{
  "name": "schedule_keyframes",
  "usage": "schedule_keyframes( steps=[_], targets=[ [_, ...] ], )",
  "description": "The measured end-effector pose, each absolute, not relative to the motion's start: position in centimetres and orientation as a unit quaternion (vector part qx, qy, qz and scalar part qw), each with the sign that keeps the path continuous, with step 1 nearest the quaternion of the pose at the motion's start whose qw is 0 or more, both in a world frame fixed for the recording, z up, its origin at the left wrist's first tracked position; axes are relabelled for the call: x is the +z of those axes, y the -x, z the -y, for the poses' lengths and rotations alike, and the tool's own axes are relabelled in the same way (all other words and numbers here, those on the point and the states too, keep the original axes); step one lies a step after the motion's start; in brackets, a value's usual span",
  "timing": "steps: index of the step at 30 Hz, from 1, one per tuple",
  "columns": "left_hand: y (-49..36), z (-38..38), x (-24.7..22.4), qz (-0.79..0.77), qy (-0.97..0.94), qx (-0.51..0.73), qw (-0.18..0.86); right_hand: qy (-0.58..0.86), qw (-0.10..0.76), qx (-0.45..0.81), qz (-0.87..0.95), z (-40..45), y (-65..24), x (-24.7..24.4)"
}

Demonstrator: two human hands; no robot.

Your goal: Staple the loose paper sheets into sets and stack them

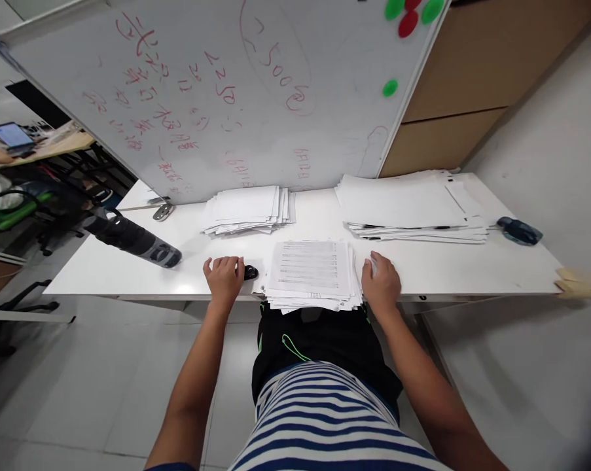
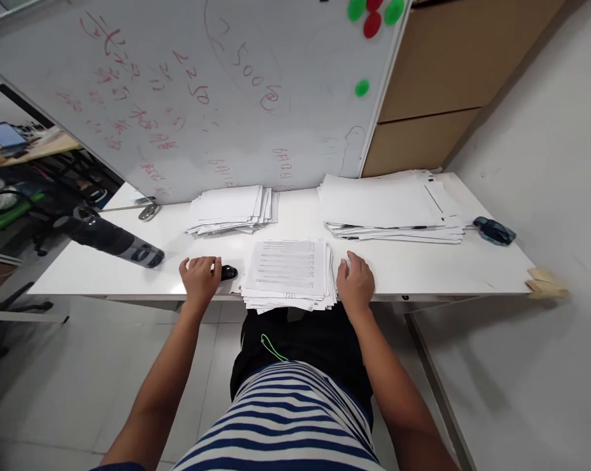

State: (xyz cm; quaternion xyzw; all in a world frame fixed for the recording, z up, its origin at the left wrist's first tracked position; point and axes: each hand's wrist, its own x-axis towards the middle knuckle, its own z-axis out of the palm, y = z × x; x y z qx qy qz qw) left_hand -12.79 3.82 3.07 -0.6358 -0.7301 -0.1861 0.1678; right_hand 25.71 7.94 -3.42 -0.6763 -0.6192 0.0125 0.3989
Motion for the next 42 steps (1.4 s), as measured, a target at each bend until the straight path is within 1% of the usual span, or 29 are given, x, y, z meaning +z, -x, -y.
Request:
schedule_keyframes(
  steps=[4,7,11,15,18,26,29,34,36,39,42],
  targets=[
    [11.5,-8.0,6.1,0.747,0.612,-0.198,0.168,0.676,0.403,0.010,0.617,-8.1,-25.8,-3.7],
    [10.2,-13.3,7.3,0.766,0.603,-0.180,0.129,0.680,0.404,0.008,0.612,-8.2,-25.8,-3.8],
    [9.2,-19.7,7.0,0.777,0.607,-0.159,0.052,0.682,0.396,0.014,0.615,-8.3,-25.6,-3.5],
    [9.8,-23.0,5.9,0.792,0.598,-0.122,-0.006,0.683,0.387,0.027,0.619,-8.3,-25.6,-3.1],
    [10.4,-23.8,5.4,0.809,0.578,-0.107,-0.009,0.687,0.387,0.038,0.614,-8.3,-25.7,-3.0],
    [12.2,-24.2,5.9,0.802,0.592,-0.067,0.045,0.684,0.394,0.046,0.612,-8.4,-25.8,-3.1],
    [14.3,-24.2,6.5,0.782,0.620,-0.059,0.027,0.686,0.391,0.048,0.612,-8.4,-25.8,-3.1],
    [16.5,-23.3,6.8,0.754,0.639,-0.124,-0.092,0.689,0.386,0.037,0.612,-8.5,-25.9,-3.3],
    [16.1,-23.0,6.7,0.766,0.617,-0.150,-0.094,0.688,0.388,0.037,0.612,-8.5,-25.8,-3.3],
    [14.6,-23.0,6.3,0.795,0.574,-0.184,-0.067,0.688,0.390,0.036,0.611,-8.5,-25.8,-3.2],
    [13.2,-23.3,6.1,0.814,0.548,-0.186,-0.050,0.685,0.392,0.028,0.614,-8.5,-25.8,-3.1]
  ],
)
